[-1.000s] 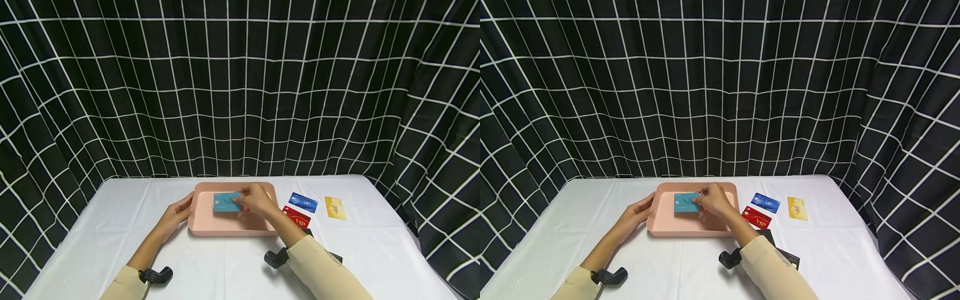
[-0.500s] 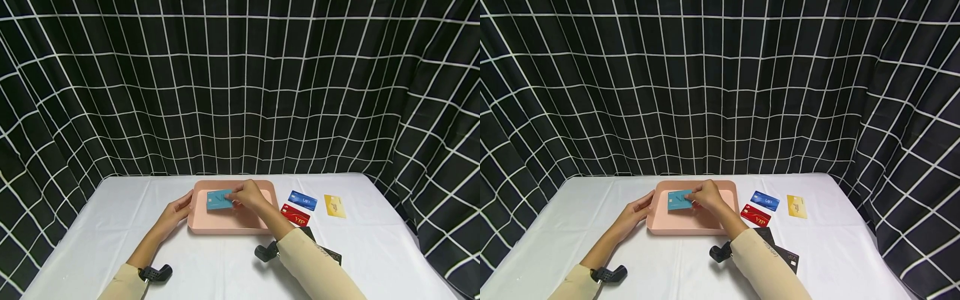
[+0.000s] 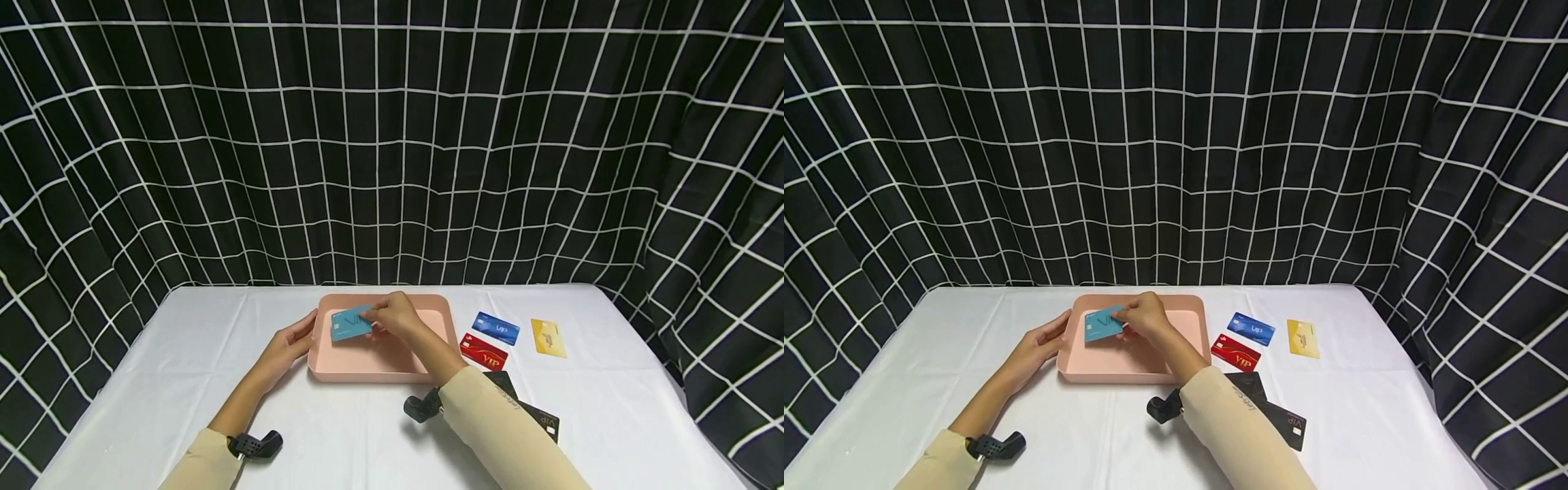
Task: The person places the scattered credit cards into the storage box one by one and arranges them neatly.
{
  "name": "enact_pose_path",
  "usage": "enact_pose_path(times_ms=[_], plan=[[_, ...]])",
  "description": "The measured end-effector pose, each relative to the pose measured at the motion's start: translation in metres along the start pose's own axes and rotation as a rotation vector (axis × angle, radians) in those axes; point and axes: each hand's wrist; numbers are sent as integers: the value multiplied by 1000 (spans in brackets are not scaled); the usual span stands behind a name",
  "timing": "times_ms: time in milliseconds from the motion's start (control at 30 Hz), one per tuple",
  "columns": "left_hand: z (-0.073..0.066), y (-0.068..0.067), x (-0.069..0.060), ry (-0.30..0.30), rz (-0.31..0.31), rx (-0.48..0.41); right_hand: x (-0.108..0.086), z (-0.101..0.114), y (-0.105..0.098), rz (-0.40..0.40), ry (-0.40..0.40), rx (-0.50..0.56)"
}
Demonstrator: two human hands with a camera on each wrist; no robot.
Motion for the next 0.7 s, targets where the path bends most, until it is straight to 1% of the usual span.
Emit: enact_pose_path(times_ms=[133, 433, 567, 700], plan=[[0, 0, 0, 1, 2, 2, 4, 1, 3, 4, 16, 25], [-3, -2, 3, 2, 12, -18, 14, 2, 12, 24, 57, 169], [-3, -3, 3, 6, 10, -36, 17, 0, 15, 34, 57, 193], [-1, -2, 2, -4, 21, -33, 18, -4, 17, 52, 71, 186]])
Point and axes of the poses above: each hand's wrist, its own x-axis towards the middle knuckle, its own y-axis out of the palm, z = x × y, and after that the axes turned 10 degrees about -x, right-handed
